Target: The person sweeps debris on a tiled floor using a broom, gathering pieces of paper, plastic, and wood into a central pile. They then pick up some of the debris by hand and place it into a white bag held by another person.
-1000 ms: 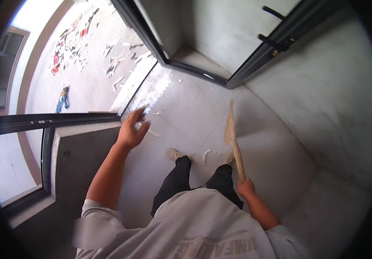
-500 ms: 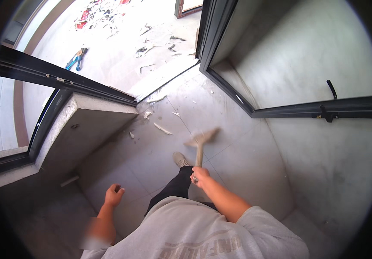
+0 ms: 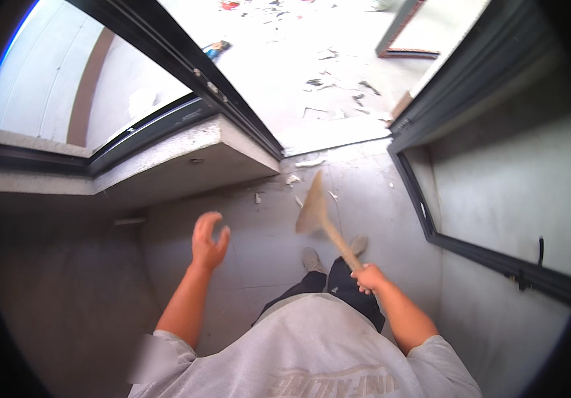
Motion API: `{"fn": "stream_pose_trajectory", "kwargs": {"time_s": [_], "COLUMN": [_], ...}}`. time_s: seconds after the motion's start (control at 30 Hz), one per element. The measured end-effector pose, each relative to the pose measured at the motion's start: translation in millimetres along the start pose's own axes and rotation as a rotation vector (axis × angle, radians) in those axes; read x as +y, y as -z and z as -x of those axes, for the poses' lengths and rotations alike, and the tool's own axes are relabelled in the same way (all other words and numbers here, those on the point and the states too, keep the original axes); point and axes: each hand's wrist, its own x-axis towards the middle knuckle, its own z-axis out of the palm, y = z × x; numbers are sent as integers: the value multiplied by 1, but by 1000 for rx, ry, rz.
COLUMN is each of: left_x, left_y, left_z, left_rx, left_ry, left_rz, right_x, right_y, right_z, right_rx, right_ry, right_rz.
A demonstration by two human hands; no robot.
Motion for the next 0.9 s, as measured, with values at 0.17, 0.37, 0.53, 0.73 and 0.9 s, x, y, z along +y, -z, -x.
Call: {"fn": "stream_pose_trajectory", "kwargs": {"time_s": [0.17,0.37,0.53,0.73,0.9], "left_x": [-32,-44,-38,1,-9], "left_y": [-13,-54,-30,-12,-17], "left_z": [-126,-203,-215,-280,-283], "left_rx": [277,-30,-261,-531,-527], "left_ry": [214,523,503,781,757], "left_rz": [-339,-601,-602,-585,-586], "right_x": [-71,-154,-179,-240,-321], "right_y": [-70,-103,23,201,210], "right_z": [-107,-234,-250,-193,-98], "right_rx": [-266,-146,-44,261,360], "right_ry": [161,364,214,343,372], "right_rz": [418,690,567,1067,1227]}}
